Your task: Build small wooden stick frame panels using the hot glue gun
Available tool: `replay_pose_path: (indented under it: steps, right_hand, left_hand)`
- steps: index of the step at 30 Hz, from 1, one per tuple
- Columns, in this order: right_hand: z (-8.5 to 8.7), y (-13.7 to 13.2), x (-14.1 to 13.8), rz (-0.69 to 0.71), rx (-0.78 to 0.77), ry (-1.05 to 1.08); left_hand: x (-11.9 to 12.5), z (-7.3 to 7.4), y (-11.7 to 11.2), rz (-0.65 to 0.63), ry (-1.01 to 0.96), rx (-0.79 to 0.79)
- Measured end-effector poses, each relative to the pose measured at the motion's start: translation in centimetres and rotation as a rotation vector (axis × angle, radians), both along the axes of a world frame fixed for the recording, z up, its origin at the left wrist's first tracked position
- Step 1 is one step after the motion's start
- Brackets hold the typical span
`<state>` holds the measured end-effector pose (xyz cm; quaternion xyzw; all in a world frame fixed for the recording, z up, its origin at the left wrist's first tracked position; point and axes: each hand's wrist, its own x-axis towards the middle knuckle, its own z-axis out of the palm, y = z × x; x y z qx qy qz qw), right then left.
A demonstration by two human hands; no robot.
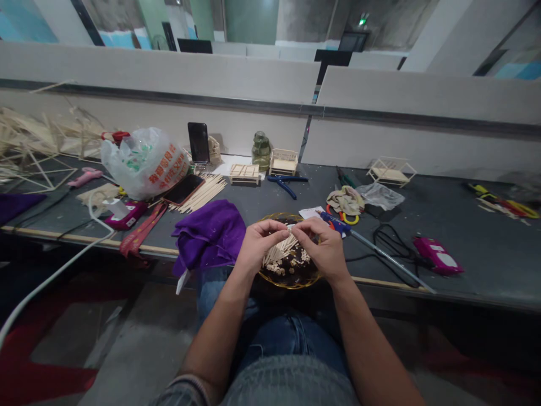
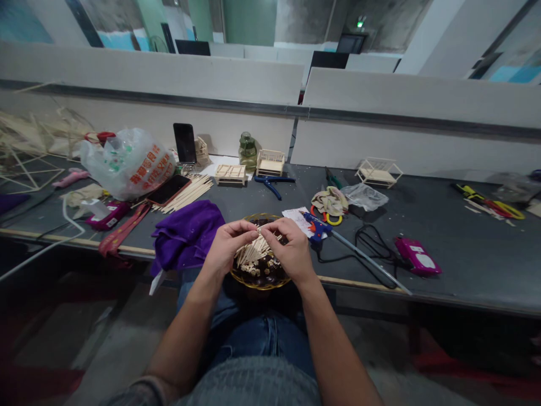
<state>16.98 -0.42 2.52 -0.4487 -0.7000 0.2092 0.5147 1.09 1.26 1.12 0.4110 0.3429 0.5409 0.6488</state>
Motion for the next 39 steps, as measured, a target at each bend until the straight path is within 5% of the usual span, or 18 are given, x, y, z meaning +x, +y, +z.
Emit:
replay_pose_path:
  steps: [22,27,30,34,39]
  right_hand:
    - [0.3,0.2,0.1,0.017,-0.045,0.024]
    - [0.0,0.7,0.9,-0.037,-0.053,0.004]
    - [-0.2,1.0,2.4,-0.066,-0.057,-0.096]
    - [-0.9,0.9,4.3,0.06,-0.197,-0.4]
    - [-2.2,0.4,3.8,0.183,-0.327,-0.662]
  left_hand:
    - [-0.2,-0.3,0.1,-0.024,0.091,0.048]
    - [-0.9,0.1,0.4,0.053,0.097,0.05]
    - [-1.5,0.2,0.5,0.112,0.101,0.078]
    - [-1.7,0.0,0.6,0.145,0.102,0.12]
    - [-1.6,-0.5,0.7,0.171,0.077,0.146]
